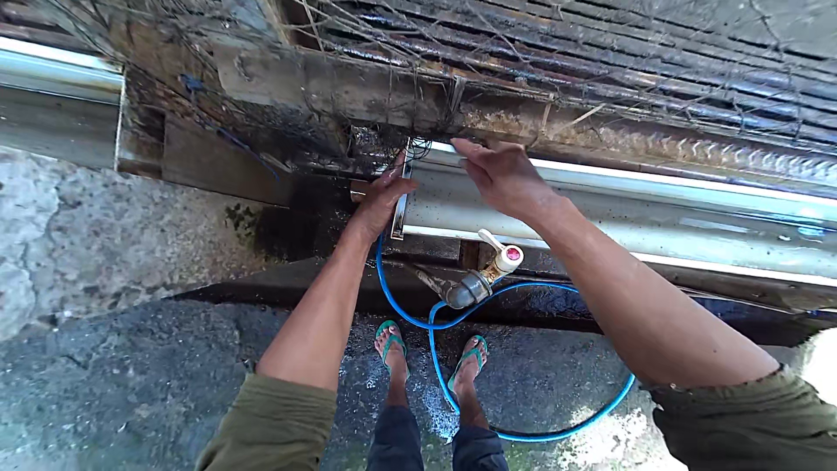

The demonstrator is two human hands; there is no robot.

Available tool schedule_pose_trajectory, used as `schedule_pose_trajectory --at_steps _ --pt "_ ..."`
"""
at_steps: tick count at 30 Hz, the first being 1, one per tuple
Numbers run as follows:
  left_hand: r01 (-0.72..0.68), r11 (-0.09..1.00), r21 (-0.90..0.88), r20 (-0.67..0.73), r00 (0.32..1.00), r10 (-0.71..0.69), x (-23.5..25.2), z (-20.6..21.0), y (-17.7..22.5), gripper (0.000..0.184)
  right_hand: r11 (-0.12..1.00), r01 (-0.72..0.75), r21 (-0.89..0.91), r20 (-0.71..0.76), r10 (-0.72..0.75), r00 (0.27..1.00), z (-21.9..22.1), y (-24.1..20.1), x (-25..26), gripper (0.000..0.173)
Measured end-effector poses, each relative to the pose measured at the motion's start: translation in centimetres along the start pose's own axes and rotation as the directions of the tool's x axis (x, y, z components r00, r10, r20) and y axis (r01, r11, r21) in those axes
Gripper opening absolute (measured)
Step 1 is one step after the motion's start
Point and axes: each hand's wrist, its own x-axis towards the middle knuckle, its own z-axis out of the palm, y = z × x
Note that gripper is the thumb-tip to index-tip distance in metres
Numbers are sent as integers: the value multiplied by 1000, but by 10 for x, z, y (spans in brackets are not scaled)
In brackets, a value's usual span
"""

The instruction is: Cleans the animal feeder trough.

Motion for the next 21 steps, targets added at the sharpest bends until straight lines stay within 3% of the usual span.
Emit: schedule_pose_trajectory --at_steps 4,9,12,16,21 --pt "-25 999 39 57 998 23 -1 2 1 74 990 132 -54 -30 -133 991 -32 25 -67 38" --pt "-28 1000 4 96 995 27 -5 4 2 75 978 120 -171 209 -82 974 -49 72 -139 53" --pt "-7 1000 -28 113 994 10 -2 8 3 73 985 112 -131 176 -88 981 -33 85 -150 55" --pt "23 998 -58 115 993 -16 -4 7 0 78 971 206 -125 161 -185 969 -24 85 -143 58" --pt "74 996 -56 106 992 -68 -6 7 3 83 948 294 -124 151 -275 950 -24 93 -142 49"
